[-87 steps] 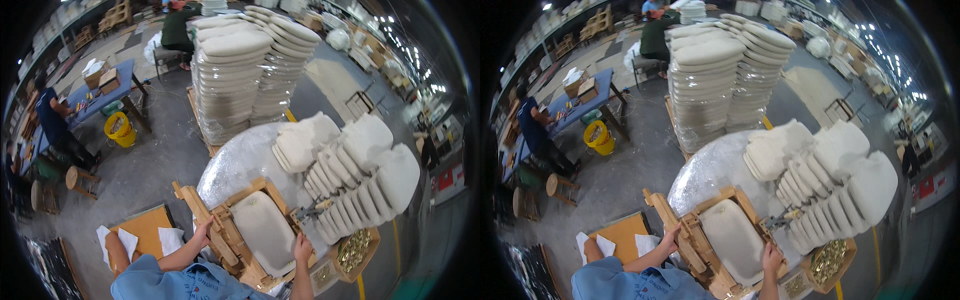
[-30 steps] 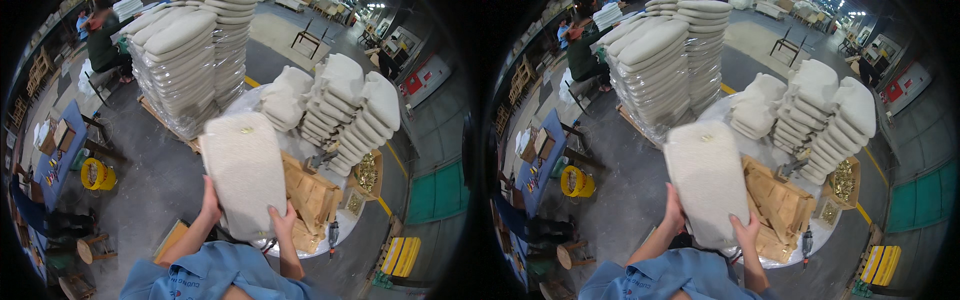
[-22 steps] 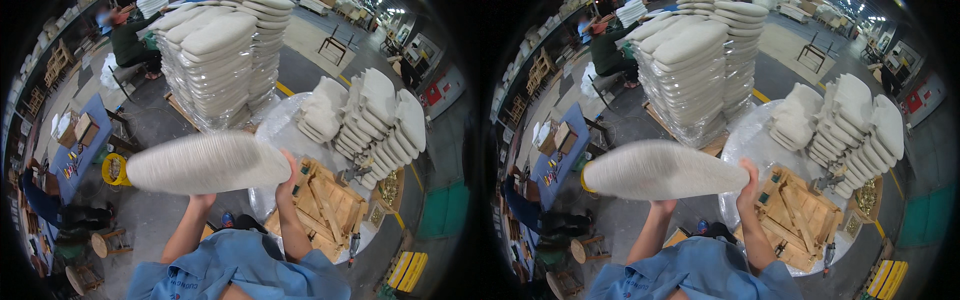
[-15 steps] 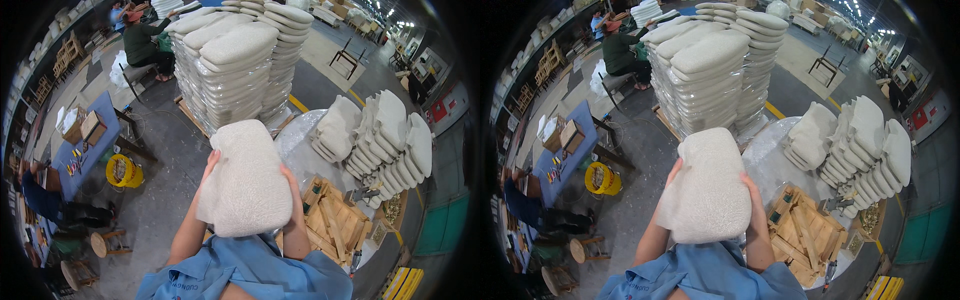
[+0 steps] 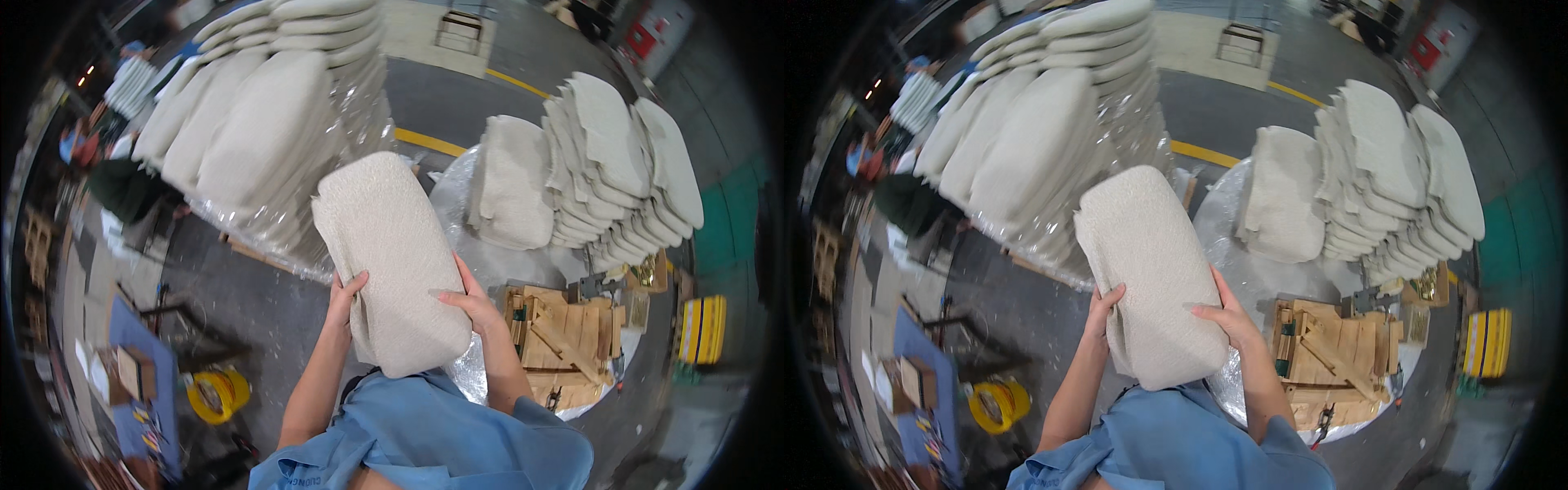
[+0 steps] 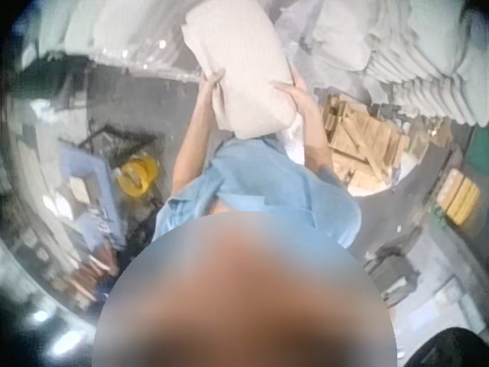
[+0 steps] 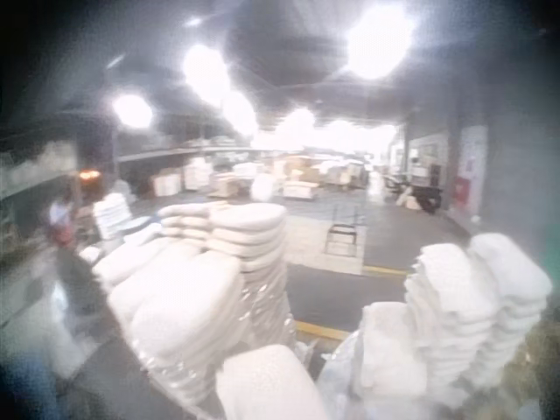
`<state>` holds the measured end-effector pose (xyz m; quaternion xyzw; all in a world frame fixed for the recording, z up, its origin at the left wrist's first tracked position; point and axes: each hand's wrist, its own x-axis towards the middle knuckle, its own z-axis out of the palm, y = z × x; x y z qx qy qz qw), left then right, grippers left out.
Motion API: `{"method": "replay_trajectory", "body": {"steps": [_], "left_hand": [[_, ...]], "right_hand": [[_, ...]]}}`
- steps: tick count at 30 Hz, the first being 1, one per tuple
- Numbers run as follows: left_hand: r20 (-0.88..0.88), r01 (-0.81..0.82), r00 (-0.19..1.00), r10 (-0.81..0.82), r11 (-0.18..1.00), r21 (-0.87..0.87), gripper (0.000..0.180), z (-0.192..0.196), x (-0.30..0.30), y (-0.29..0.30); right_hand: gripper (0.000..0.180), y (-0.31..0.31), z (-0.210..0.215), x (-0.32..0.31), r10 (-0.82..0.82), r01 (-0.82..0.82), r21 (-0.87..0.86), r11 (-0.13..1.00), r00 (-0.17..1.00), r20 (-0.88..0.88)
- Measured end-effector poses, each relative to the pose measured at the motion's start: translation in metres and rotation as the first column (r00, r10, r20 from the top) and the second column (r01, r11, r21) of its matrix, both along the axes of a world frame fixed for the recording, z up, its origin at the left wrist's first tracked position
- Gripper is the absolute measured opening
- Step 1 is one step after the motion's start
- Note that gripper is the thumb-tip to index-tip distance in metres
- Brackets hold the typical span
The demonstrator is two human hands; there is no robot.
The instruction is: The person uses a pneumatic drill to attach wooden frame pieces to a cushioned seat panel. They repeatedly position the cushion, align the frame, and drive fasteners into the wood. After completing the assembly, the person stacks the finished cushioned seat with others.
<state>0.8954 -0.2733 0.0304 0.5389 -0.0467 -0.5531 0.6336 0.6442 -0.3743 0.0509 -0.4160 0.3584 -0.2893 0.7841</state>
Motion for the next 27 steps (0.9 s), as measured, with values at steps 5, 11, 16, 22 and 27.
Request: {"method": "replay_trajectory", "body": {"steps": [5, 11, 16, 22, 27], "left_hand": [[-0.022, 0.106, 0.993, -0.115, 0.967, -0.231, 0.081, 0.011, 0.001, -0.098], [-0.03, 0.277, 0.955, -0.296, 0.921, -0.275, 0.077, 0.022, -0.016, -0.171], [-0.137, 0.453, 0.867, -0.48, 0.872, -0.188, 0.079, 0.023, -0.053, -0.253], [-0.202, 0.628, 0.705, -0.68, 0.731, -0.268, 0.073, -0.034, -0.101, -0.38], [0.036, 0.7, 0.69, -0.723, 0.654, -0.288, 0.067, -0.043, -0.143, -0.448]], "right_hand": [[0.089, -0.016, -0.015, -0.026, -0.27, 0.281, 0.058, 0.958, 0.951, -0.152], [0.069, 0.004, 0.003, -0.013, -0.816, 0.772, 0.286, 0.567, 0.574, 0.067], [0.064, -0.007, -0.002, 0.007, -0.954, 0.906, 0.301, 0.298, 0.29, 0.074], [0.072, -0.109, -0.013, -0.021, -0.99, 0.988, 0.073, 0.139, 0.139, 0.002], [0.072, -0.178, -0.067, -0.051, -0.999, 0.999, 0.036, 0.017, 0.018, -0.036]]}}
